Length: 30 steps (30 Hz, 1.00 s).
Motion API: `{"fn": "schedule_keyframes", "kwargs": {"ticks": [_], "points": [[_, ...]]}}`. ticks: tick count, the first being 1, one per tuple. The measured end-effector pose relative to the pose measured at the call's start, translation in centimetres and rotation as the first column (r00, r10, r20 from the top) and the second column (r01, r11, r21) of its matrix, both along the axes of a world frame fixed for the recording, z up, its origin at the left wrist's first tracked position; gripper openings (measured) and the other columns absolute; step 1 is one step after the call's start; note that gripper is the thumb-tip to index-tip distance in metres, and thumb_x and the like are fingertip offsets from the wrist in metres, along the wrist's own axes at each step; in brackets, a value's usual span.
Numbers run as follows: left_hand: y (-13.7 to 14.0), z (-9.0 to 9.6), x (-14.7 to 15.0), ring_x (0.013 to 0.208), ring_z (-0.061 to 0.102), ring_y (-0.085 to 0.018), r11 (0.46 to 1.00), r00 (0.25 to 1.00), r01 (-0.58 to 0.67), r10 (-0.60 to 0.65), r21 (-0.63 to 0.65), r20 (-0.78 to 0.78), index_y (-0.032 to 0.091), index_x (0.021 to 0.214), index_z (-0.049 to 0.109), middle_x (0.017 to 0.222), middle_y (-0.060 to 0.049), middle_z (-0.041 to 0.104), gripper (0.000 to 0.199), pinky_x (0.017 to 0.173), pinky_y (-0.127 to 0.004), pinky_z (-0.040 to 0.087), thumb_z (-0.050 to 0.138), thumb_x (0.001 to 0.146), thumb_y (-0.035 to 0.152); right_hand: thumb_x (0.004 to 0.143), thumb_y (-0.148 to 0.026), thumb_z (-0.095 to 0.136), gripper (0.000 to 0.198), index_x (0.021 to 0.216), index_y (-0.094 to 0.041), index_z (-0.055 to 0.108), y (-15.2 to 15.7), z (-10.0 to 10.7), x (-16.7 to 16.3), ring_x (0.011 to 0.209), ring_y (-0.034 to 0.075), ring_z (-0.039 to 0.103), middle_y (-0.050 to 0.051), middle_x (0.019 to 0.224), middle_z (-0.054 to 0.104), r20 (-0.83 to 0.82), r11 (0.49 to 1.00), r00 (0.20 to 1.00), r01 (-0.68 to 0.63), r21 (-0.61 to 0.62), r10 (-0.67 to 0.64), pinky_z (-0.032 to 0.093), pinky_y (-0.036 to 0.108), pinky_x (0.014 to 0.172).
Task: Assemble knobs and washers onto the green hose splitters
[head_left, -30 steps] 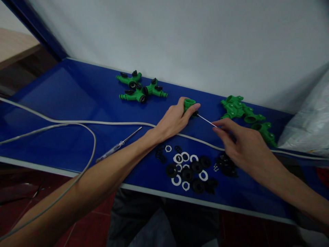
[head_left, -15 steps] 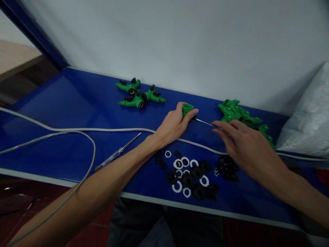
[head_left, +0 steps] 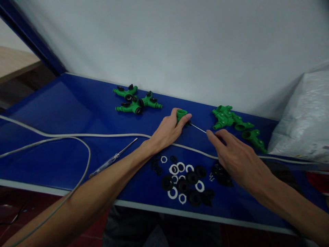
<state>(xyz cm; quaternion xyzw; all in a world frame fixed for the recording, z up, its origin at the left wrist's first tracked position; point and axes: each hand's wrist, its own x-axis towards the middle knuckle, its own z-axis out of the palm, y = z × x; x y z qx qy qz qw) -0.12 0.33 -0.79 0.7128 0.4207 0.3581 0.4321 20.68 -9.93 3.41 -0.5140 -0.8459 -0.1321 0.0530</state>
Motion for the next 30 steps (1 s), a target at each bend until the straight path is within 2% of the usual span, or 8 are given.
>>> {"fn": "schedule_keyframes", "kwargs": {"ticks": [5,9,11,14,17,19,24,30], "points": [[-0.1,0.0,-0.1,0.111,0.070,-0.027,1.000,1.000,0.005,-0.004,0.011,-0.030,0.021,0.123,0.053,0.112,-0.012,0.076,0.041,0.100,-0.040,0.050,0.044,0.103,0.055,0.100,-0.033,0.050,0.026,0.109,-0.017,0.070,0.6,1.0,-0.9,0.069,0.018,0.063,0.009,0.091,0.070,-0.485,0.944,0.832,0.128,-0.305,-0.270,0.050,0.031,0.063],[-0.1,0.2,-0.1,0.103,0.072,-0.026,1.000,0.998,0.013,-0.011,0.021,-0.059,0.020,0.123,0.053,0.109,-0.011,0.076,0.042,0.096,-0.040,0.051,0.044,0.103,0.056,0.092,-0.051,0.065,0.035,0.099,-0.017,0.069,1.4,2.5,-1.2,0.048,0.007,0.036,-0.001,0.072,0.055,-0.622,0.661,0.369,-0.025,-0.750,-0.691,0.028,0.025,0.044],[-0.1,0.2,-0.2,0.103,0.072,-0.026,1.000,0.998,0.010,-0.009,0.021,-0.057,0.020,0.123,0.054,0.109,-0.011,0.076,0.042,0.096,-0.040,0.051,0.045,0.103,0.056,0.089,-0.053,0.068,0.041,0.107,-0.017,0.070,1.8,2.7,-0.9,0.047,0.005,0.030,-0.002,0.075,0.055,-0.588,0.586,0.272,-0.098,-0.805,-0.762,0.022,0.024,0.044],[-0.1,0.3,-0.1,0.103,0.072,-0.026,1.000,0.999,0.004,-0.003,0.009,-0.044,0.020,0.122,0.054,0.108,-0.010,0.076,0.040,0.095,-0.038,0.051,0.045,0.104,0.054,0.096,-0.047,0.058,0.038,0.115,-0.017,0.072,2.1,2.1,-0.4,0.049,0.009,0.041,0.001,0.076,0.061,-0.578,0.679,0.508,0.018,-0.734,-0.638,0.032,0.026,0.047],[-0.1,0.3,-0.1,0.104,0.072,-0.026,1.000,0.999,-0.006,0.006,-0.004,-0.045,0.020,0.122,0.054,0.108,-0.010,0.076,0.040,0.095,-0.039,0.051,0.045,0.104,0.055,0.101,-0.037,0.049,0.036,0.120,-0.018,0.073,1.8,1.0,0.1,0.066,0.018,0.062,0.008,0.085,0.068,-0.436,0.914,0.831,0.192,-0.358,-0.345,0.049,0.032,0.061],[-0.1,0.3,-0.1,0.105,0.072,-0.026,1.000,0.999,-0.015,0.014,-0.019,-0.043,0.020,0.122,0.054,0.109,-0.010,0.076,0.041,0.095,-0.039,0.051,0.044,0.104,0.055,0.103,-0.030,0.045,0.038,0.130,-0.016,0.068,1.3,0.4,0.1,0.076,0.023,0.067,0.013,0.098,0.069,-0.212,0.979,0.957,0.187,-0.080,-0.200,0.054,0.034,0.065],[-0.1,0.1,-0.1,0.108,0.071,-0.026,1.000,1.000,-0.006,0.006,-0.008,-0.008,0.021,0.120,0.054,0.110,-0.010,0.076,0.039,0.098,-0.039,0.050,0.043,0.104,0.055,0.090,0.005,0.030,0.054,0.132,-0.006,0.062,0.2,0.6,0.1,0.082,0.026,0.067,0.016,0.095,0.069,0.297,0.981,0.952,-0.122,0.149,0.073,0.058,0.036,0.072],[-0.1,0.1,-0.1,0.108,0.071,-0.026,1.000,1.000,0.004,-0.004,-0.005,-0.017,0.021,0.120,0.054,0.110,-0.011,0.076,0.038,0.099,-0.041,0.050,0.044,0.104,0.054,0.101,-0.013,0.042,0.037,0.127,-0.008,0.067,0.7,-0.2,0.1,0.072,0.022,0.070,0.014,0.100,0.073,-0.130,1.000,0.992,0.003,0.025,0.000,0.057,0.032,0.065]]}}
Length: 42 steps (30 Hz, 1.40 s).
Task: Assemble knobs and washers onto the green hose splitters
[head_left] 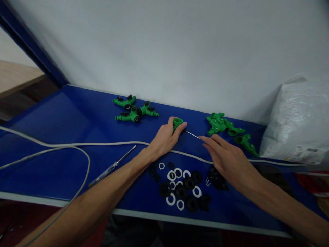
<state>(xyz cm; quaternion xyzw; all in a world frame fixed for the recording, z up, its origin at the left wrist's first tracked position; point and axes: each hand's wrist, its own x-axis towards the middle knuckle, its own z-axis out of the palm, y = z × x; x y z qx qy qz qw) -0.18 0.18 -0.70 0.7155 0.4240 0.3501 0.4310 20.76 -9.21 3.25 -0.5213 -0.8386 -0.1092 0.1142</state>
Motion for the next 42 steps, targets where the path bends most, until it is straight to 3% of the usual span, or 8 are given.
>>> {"fn": "schedule_keyframes", "kwargs": {"ticks": [7,16,23,27,29,32,37,42], "points": [[-0.1,0.3,0.0,0.096,0.072,-0.025,0.999,0.999,-0.041,0.040,-0.006,-0.029,0.021,0.121,0.053,0.101,-0.007,0.075,0.039,0.089,-0.037,0.051,0.044,0.104,0.055,0.097,-0.038,0.055,0.037,0.119,-0.018,0.076,1.0,0.3,-0.3,0.076,0.021,0.069,0.008,0.093,0.077,-0.491,0.892,0.807,0.093,-0.443,-0.328,0.053,0.035,0.072],[-0.1,0.2,-0.1,0.086,0.070,-0.023,1.000,1.000,-0.009,0.009,0.010,-0.023,0.022,0.118,0.053,0.093,-0.004,0.073,0.037,0.081,-0.035,0.048,0.043,0.104,0.056,0.079,-0.068,0.071,0.070,0.126,-0.017,0.066,1.9,2.0,0.0,0.048,0.003,0.027,0.003,0.084,0.065,-0.443,0.377,0.418,-0.235,-0.896,-0.793,0.015,0.022,0.047],[-0.2,0.2,-0.1,0.090,0.070,-0.024,1.000,0.999,-0.007,0.007,0.019,-0.031,0.022,0.120,0.053,0.095,-0.004,0.073,0.039,0.082,-0.035,0.048,0.042,0.104,0.056,0.090,-0.058,0.063,0.042,0.107,-0.020,0.065,1.5,1.5,-0.2,0.053,0.011,0.046,-0.004,0.067,0.054,-0.455,0.649,0.681,0.040,-0.760,-0.574,0.034,0.024,0.049],[-0.3,0.3,-0.1,0.090,0.070,-0.025,1.000,0.999,-0.009,0.010,0.015,-0.051,0.023,0.119,0.054,0.093,-0.004,0.073,0.039,0.083,-0.035,0.048,0.043,0.103,0.057,0.096,-0.028,0.057,0.011,0.100,-0.020,0.063,0.7,1.0,0.3,0.069,0.018,0.066,0.005,0.086,0.069,-0.270,0.942,0.934,0.149,-0.299,-0.233,0.052,0.030,0.063],[-0.3,0.3,-0.1,0.089,0.070,-0.025,1.000,0.999,-0.010,0.011,0.020,-0.049,0.023,0.118,0.054,0.092,-0.004,0.072,0.040,0.082,-0.035,0.048,0.043,0.103,0.058,0.096,-0.011,0.045,0.024,0.107,-0.016,0.066,0.1,0.9,0.3,0.079,0.023,0.070,0.012,0.097,0.072,0.010,0.998,0.999,0.052,-0.026,-0.052,0.055,0.034,0.069],[-0.2,0.2,-0.1,0.088,0.070,-0.025,1.000,0.999,-0.009,0.010,0.022,-0.046,0.023,0.118,0.054,0.091,-0.004,0.072,0.040,0.082,-0.035,0.049,0.042,0.103,0.058,0.091,0.001,0.037,0.043,0.120,-0.010,0.066,-0.5,0.8,0.1,0.087,0.029,0.071,0.017,0.102,0.073,0.256,0.992,0.964,-0.094,0.086,0.069,0.057,0.038,0.073],[-0.2,0.3,-0.1,0.093,0.071,-0.026,1.000,0.998,-0.006,0.007,0.028,-0.062,0.023,0.121,0.053,0.096,-0.006,0.073,0.041,0.087,-0.038,0.051,0.042,0.103,0.058,0.103,-0.028,0.042,0.031,0.096,-0.017,0.071,0.1,0.8,-0.2,0.072,0.022,0.067,0.009,0.082,0.071,-0.265,0.975,0.952,0.103,-0.199,-0.155,0.053,0.034,0.069],[-0.2,0.3,-0.1,0.095,0.072,-0.026,0.999,0.997,-0.007,0.010,0.037,-0.073,0.022,0.122,0.053,0.099,-0.007,0.074,0.041,0.090,-0.039,0.052,0.043,0.103,0.058,0.093,-0.059,0.056,0.044,0.097,-0.017,0.068,1.1,1.5,-0.8,0.043,0.007,0.028,-0.004,0.064,0.049,-0.549,0.592,0.447,-0.052,-0.804,-0.706,0.021,0.025,0.043]]}}
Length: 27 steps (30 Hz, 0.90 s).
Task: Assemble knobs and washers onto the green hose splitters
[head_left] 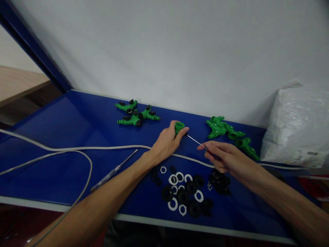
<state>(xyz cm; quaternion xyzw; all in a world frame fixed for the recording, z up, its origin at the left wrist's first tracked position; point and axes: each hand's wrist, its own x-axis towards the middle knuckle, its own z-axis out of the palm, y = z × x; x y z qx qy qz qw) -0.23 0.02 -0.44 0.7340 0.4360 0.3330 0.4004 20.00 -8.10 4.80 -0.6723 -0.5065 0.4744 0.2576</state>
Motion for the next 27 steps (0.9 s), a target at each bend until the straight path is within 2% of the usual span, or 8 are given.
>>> {"fn": "schedule_keyframes", "kwargs": {"ticks": [3,6,8,10,13,18,21,27], "points": [[0.0,-0.2,0.0,0.096,0.072,-0.025,1.000,1.000,0.007,-0.007,0.009,0.011,0.022,0.123,0.053,0.101,-0.008,0.075,0.041,0.091,-0.038,0.052,0.043,0.103,0.056,0.086,-0.066,0.063,0.054,0.107,-0.016,0.067,0.0,0.0,0.0,0.044,0.005,0.021,-0.007,0.065,0.044,-0.137,0.990,0.988,0.055,-0.130,-0.073,0.015,0.024,0.043],[0.1,-0.3,0.0,0.099,0.072,-0.026,1.000,1.000,0.009,-0.009,0.010,0.022,0.022,0.124,0.053,0.104,-0.009,0.075,0.042,0.092,-0.038,0.052,0.044,0.103,0.057,0.084,-0.062,0.069,0.048,0.106,-0.019,0.066,-0.2,-0.6,0.2,0.051,0.011,0.043,-0.002,0.071,0.056,0.223,0.988,0.975,-0.044,0.149,0.010,0.033,0.026,0.049],[0.1,-0.3,0.0,0.100,0.072,-0.026,1.000,1.000,0.004,-0.004,0.004,0.016,0.021,0.124,0.053,0.104,-0.009,0.075,0.044,0.092,-0.039,0.052,0.044,0.103,0.059,0.089,-0.051,0.065,0.034,0.106,-0.021,0.066,-0.5,-1.3,0.3,0.066,0.018,0.059,0.005,0.084,0.065,0.506,0.905,0.862,-0.230,0.358,0.019,0.044,0.031,0.062],[0.1,-0.3,0.0,0.100,0.072,-0.027,1.000,1.000,-0.001,0.001,0.006,0.007,0.021,0.125,0.053,0.104,-0.009,0.075,0.045,0.093,-0.039,0.052,0.043,0.103,0.059,0.097,-0.041,0.052,0.026,0.105,-0.021,0.066,-0.9,-1.8,0.3,0.074,0.021,0.064,0.009,0.098,0.068,0.675,0.813,0.738,-0.395,0.427,0.004,0.047,0.034,0.069],[0.0,-0.2,0.0,0.100,0.072,-0.026,1.000,1.000,0.003,-0.003,0.017,0.007,0.021,0.125,0.053,0.104,-0.009,0.075,0.045,0.092,-0.038,0.051,0.043,0.103,0.058,0.102,-0.036,0.042,0.028,0.099,-0.020,0.066,-1.2,-1.9,0.0,0.071,0.022,0.065,0.011,0.098,0.069,0.762,0.786,0.648,-0.476,0.393,0.011,0.046,0.035,0.067],[-0.1,0.0,0.0,0.096,0.071,-0.025,1.000,1.000,0.012,-0.012,0.007,-0.006,0.021,0.126,0.054,0.101,-0.008,0.074,0.047,0.091,-0.038,0.051,0.044,0.102,0.059,0.103,-0.037,0.040,0.033,0.081,-0.022,0.061,-0.6,-0.7,-0.2,0.062,0.018,0.061,0.002,0.069,0.064,0.578,0.890,0.811,-0.326,0.319,0.090,0.043,0.032,0.065],[0.0,0.1,0.1,0.099,0.070,-0.024,0.999,1.000,0.004,-0.004,0.042,0.006,0.020,0.124,0.057,0.105,-0.008,0.074,0.047,0.093,-0.036,0.050,0.045,0.101,0.059,0.099,-0.042,0.046,0.032,0.083,-0.021,0.064,-1.1,-0.1,0.8,0.062,0.017,0.058,0.001,0.068,0.060,0.463,0.931,0.885,-0.207,0.301,0.047,0.043,0.030,0.061],[0.5,-0.1,0.2,0.109,0.064,-0.024,0.989,0.999,-0.038,0.039,0.145,-0.002,0.016,0.118,0.066,0.116,-0.011,0.071,0.047,0.103,-0.037,0.046,0.049,0.100,0.056,0.094,-0.054,0.056,0.031,0.088,-0.024,0.060,-7.8,-1.2,5.1,0.057,0.017,0.058,0.000,0.070,0.061,0.448,0.953,0.872,0.064,0.295,-0.197,0.045,0.030,0.055]]}}
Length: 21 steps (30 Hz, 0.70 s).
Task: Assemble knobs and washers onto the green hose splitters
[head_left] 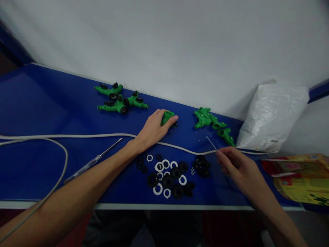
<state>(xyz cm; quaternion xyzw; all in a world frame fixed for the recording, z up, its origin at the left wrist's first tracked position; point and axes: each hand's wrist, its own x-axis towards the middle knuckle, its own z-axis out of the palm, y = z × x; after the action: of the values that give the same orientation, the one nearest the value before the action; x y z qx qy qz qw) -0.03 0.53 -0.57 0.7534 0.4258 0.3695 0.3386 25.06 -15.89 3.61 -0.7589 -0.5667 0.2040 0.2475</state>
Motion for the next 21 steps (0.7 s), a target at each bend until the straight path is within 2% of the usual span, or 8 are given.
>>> {"fn": "schedule_keyframes", "kwargs": {"ticks": [2,5,8,11,14,18,21], "points": [[0.1,-0.1,0.0,0.104,0.065,-0.023,0.999,1.000,-0.009,0.010,-0.040,0.015,0.017,0.124,0.064,0.114,-0.010,0.072,0.050,0.100,-0.037,0.048,0.050,0.099,0.058,0.095,-0.052,0.055,0.028,0.088,-0.025,0.059,-2.7,-1.2,1.3,0.059,0.020,0.062,0.001,0.071,0.065,0.156,0.996,0.984,0.086,0.033,-0.090,0.047,0.033,0.061],[0.1,-0.2,-0.1,0.094,0.066,-0.021,0.996,0.999,-0.033,0.035,-0.079,0.012,0.020,0.133,0.061,0.111,-0.008,0.072,0.054,0.094,-0.036,0.050,0.052,0.098,0.059,0.098,-0.042,0.052,0.020,0.091,-0.025,0.059,-5.3,-3.2,2.0,0.071,0.024,0.068,0.006,0.081,0.070,0.348,0.992,0.933,0.055,0.110,-0.090,0.049,0.037,0.071],[0.0,-0.1,-0.1,0.090,0.066,-0.021,0.995,0.999,-0.053,0.052,-0.081,-0.013,0.022,0.131,0.063,0.110,-0.008,0.072,0.053,0.092,-0.037,0.051,0.053,0.097,0.061,0.101,-0.035,0.046,0.019,0.089,-0.025,0.057,-5.8,-4.5,1.3,0.075,0.025,0.068,0.008,0.085,0.068,0.469,0.984,0.880,-0.009,0.179,-0.078,0.049,0.038,0.073],[0.0,0.1,-0.1,0.094,0.067,-0.022,0.993,0.998,-0.057,0.054,-0.103,-0.029,0.022,0.129,0.065,0.110,-0.008,0.073,0.053,0.093,-0.038,0.051,0.053,0.096,0.062,0.103,-0.031,0.042,0.022,0.086,-0.025,0.055,-4.8,-5.1,0.5,0.072,0.024,0.064,0.007,0.082,0.064,0.534,0.978,0.838,-0.001,0.209,-0.114,0.048,0.037,0.069],[0.1,0.1,-0.1,0.103,0.066,-0.023,0.993,0.998,-0.061,0.059,-0.100,-0.026,0.022,0.126,0.067,0.114,-0.009,0.073,0.052,0.096,-0.037,0.050,0.054,0.096,0.062,0.103,-0.033,0.045,0.021,0.087,-0.024,0.057,-3.8,-5.2,0.0,0.071,0.023,0.061,0.007,0.083,0.062,0.540,0.977,0.830,0.023,0.212,-0.137,0.048,0.036,0.068],[0.2,-0.2,-0.2,0.101,0.066,-0.022,0.994,0.998,-0.060,0.059,-0.092,-0.012,0.022,0.124,0.068,0.114,-0.008,0.073,0.049,0.093,-0.034,0.050,0.054,0.096,0.060,0.103,-0.036,0.051,0.019,0.099,-0.022,0.062,-4.0,-4.2,-0.9,0.081,0.026,0.063,0.011,0.093,0.065,0.557,0.960,0.812,0.019,0.279,-0.178,0.051,0.040,0.074],[0.3,-0.3,-0.2,0.099,0.066,-0.020,0.994,0.999,-0.044,0.044,-0.101,0.004,0.021,0.123,0.067,0.113,-0.007,0.074,0.047,0.091,-0.033,0.049,0.054,0.097,0.058,0.103,-0.029,0.054,0.014,0.110,-0.021,0.063,-5.4,-2.7,-2.7,0.094,0.027,0.066,0.013,0.102,0.067,0.577,0.935,0.806,-0.093,0.343,-0.132,0.054,0.042,0.084]]}}
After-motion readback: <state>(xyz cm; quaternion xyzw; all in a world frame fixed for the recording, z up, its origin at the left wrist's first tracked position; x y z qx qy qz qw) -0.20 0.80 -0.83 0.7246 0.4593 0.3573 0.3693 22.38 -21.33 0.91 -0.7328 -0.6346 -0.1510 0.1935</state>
